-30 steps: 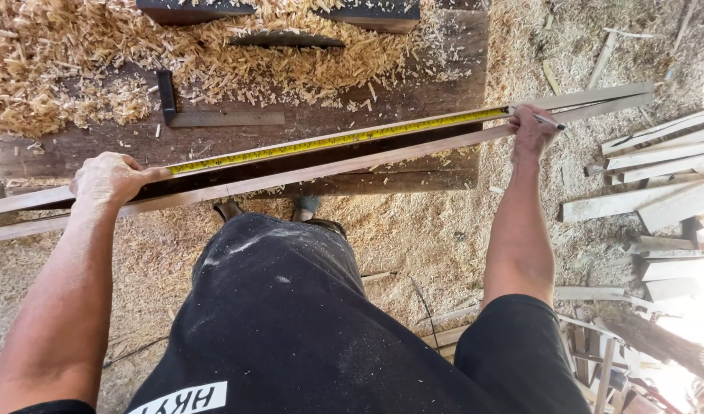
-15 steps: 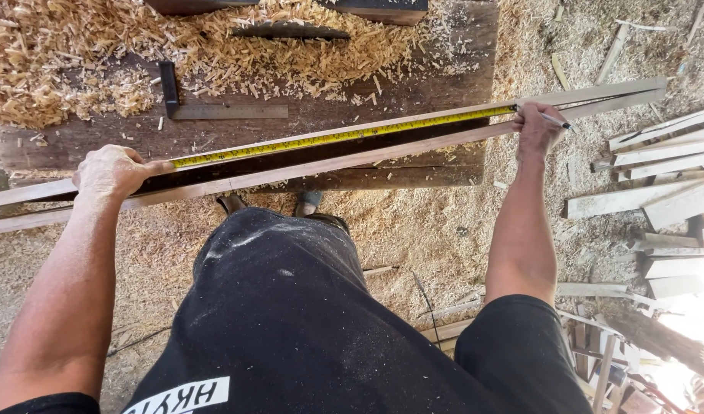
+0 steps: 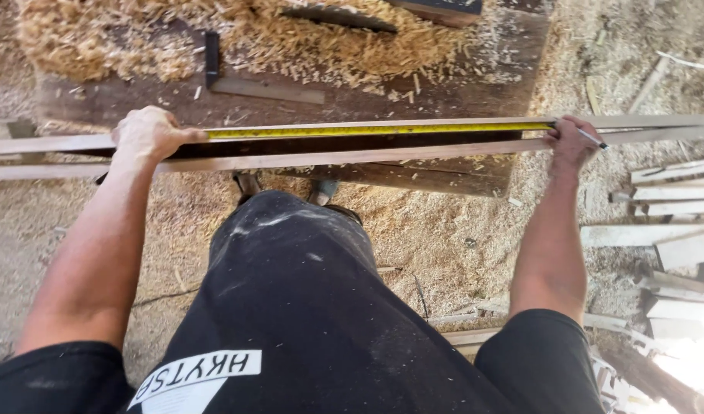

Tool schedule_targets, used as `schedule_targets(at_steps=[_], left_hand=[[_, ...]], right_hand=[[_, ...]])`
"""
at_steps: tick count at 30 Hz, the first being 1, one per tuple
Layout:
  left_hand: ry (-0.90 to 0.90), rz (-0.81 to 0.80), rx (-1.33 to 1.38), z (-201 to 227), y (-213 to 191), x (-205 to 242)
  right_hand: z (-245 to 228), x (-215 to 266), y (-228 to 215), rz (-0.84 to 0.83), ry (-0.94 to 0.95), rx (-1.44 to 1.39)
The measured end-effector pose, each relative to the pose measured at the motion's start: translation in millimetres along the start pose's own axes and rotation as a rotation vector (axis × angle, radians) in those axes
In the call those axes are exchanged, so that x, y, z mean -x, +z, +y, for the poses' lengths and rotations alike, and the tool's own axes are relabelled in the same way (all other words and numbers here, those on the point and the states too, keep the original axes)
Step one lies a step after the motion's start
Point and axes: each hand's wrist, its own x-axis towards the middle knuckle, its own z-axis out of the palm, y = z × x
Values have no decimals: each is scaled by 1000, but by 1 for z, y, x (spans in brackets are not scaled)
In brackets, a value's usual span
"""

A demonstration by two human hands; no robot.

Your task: The recorder uses a tape measure, square, and pencil to mark measurements on long wooden planks in a workshop.

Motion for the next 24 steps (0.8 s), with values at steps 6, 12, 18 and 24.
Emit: schedule_targets(at_steps=[6, 12, 18, 24], left_hand=[[41, 52, -71, -7, 8, -5], [-53, -10, 40, 2, 1, 2], [-42, -17, 63, 6, -5, 7], [6, -9, 59, 5, -11, 11]], right_hand=[[16, -32, -11, 80, -30, -33], [15, 29, 2, 146, -217, -199], [10, 186, 98, 159, -102, -121], [18, 316, 184, 3, -110, -136]])
